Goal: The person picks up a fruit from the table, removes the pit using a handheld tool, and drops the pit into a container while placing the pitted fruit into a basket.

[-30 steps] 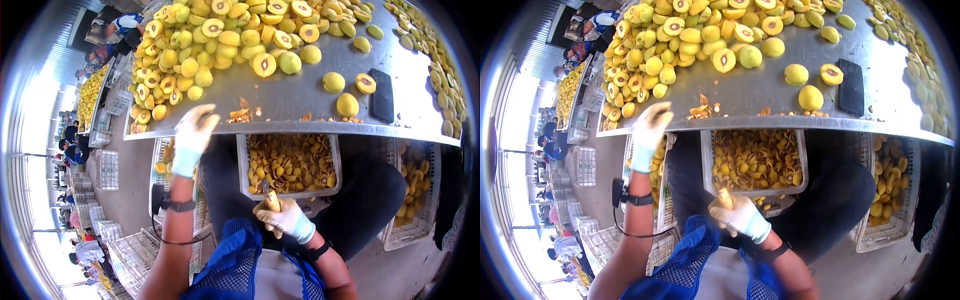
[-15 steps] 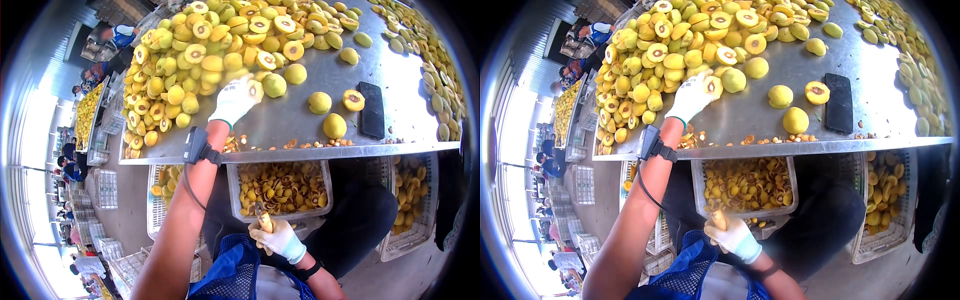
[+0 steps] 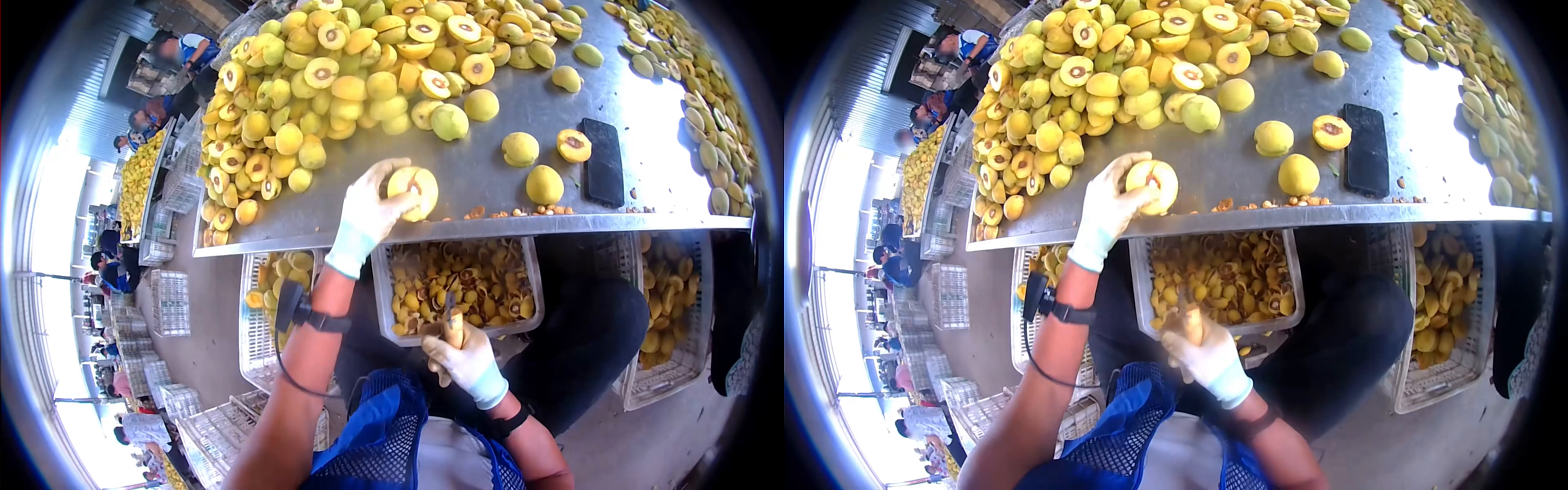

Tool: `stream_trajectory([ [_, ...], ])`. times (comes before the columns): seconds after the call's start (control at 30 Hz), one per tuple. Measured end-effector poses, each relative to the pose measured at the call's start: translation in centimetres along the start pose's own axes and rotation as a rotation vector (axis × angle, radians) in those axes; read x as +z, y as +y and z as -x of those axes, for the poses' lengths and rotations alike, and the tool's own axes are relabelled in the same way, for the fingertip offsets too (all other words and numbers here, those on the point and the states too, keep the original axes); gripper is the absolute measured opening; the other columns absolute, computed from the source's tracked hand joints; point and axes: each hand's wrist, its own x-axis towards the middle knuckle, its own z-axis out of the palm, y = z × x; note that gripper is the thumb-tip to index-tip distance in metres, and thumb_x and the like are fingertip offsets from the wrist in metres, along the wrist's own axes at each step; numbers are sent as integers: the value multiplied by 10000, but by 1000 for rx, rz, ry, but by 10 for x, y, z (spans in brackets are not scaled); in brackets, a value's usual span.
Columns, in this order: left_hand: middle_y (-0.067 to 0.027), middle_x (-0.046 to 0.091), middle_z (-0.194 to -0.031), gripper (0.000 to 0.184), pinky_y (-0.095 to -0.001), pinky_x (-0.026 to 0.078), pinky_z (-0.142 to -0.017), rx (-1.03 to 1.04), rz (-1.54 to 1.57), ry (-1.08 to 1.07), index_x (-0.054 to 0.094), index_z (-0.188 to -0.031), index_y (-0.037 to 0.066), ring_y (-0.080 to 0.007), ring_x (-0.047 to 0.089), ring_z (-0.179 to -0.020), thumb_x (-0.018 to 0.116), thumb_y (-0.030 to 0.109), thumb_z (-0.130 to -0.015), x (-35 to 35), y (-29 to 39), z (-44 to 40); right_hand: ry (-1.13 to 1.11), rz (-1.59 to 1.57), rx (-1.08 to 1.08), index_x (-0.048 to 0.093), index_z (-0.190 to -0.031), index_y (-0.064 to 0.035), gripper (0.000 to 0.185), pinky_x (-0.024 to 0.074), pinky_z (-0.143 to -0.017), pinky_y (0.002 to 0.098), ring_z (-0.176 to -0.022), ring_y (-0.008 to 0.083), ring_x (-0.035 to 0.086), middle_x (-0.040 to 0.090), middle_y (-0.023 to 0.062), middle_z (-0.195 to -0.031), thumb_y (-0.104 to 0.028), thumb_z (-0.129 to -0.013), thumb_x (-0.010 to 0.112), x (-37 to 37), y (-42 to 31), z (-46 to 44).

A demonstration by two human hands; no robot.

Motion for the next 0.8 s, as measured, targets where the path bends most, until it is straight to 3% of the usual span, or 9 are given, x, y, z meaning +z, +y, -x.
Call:
stream_trajectory([
  [0.13,-78,710,-1187,471,-302,517,-1013,32,182,-135,675,-1273,-18,-139,646,-1108,725,39,-808,-1,6,67,82,-100,-101,636,-1118,29,223,450,-404,241,-438,117,562,621,45,-659,-161,-1002,639,1,2,1],
  [0.2,-78,698,-1210,476,-300,513,-1015,-75,381,-225,673,-1284,1,-133,636,-1120,706,20,-809,13,-10,98,77,-172,-123,619,-1082,12,194,440,-396,251,-425,122,542,627,46,-683,-172,-1019,621,3,3,2],
  [0.27,-85,678,-1243,483,-298,512,-1011,87,207,-213,666,-1292,-4,-132,636,-1124,685,9,-810,27,-14,122,89,-148,-142,615,-1049,4,176,442,-410,248,-440,113,538,629,45,-693,-167,-1015,634,5,5,2],
  [0.3,-100,656,-1283,514,-293,507,-1013,-69,440,-199,635,-1328,-20,-132,629,-1146,649,-6,-814,37,-13,134,90,-118,-159,614,-1037,4,176,446,-417,245,-452,109,545,632,45,-697,-167,-1011,642,6,10,1],
  [0.4,-145,626,-1316,591,-361,522,-1040,-247,960,-179,507,-1437,-8,-241,644,-1180,541,-53,-848,53,-27,155,89,-29,-232,614,-1003,2,174,455,-440,242,-487,101,563,642,43,-705,-164,-997,666,7,30,-8],
  [0.47,-160,624,-1301,592,-395,527,-1048,-240,1012,-126,493,-1441,-6,-284,648,-1180,521,-60,-853,54,-34,156,90,32,-301,621,-978,-4,165,461,-458,245,-508,96,573,649,41,-708,-158,-982,680,8,32,-11],
  [0.5,-168,623,-1293,592,-412,529,-1053,-236,1038,-99,486,-1444,-5,-305,651,-1180,511,-63,-855,53,-34,157,115,110,-234,632,-965,-8,156,466,-473,256,-514,95,581,654,39,-699,-153,-953,689,12,22,-5],
  [0.63,-180,613,-1284,585,-423,532,-1053,-250,1245,-71,489,-1436,-5,-327,652,-1178,502,-59,-854,49,-28,163,170,321,-245,684,-950,-2,229,538,-598,308,-594,151,674,698,71,-672,-229,-915,700,17,21,-1],
  [0.8,-140,618,-1276,624,-377,523,-1049,-137,917,-62,498,-1433,2,-271,650,-1172,603,-58,-821,44,-33,172,153,429,-265,678,-931,4,229,558,-618,339,-615,205,714,698,100,-661,-225,-924,669,18,21,1],
])
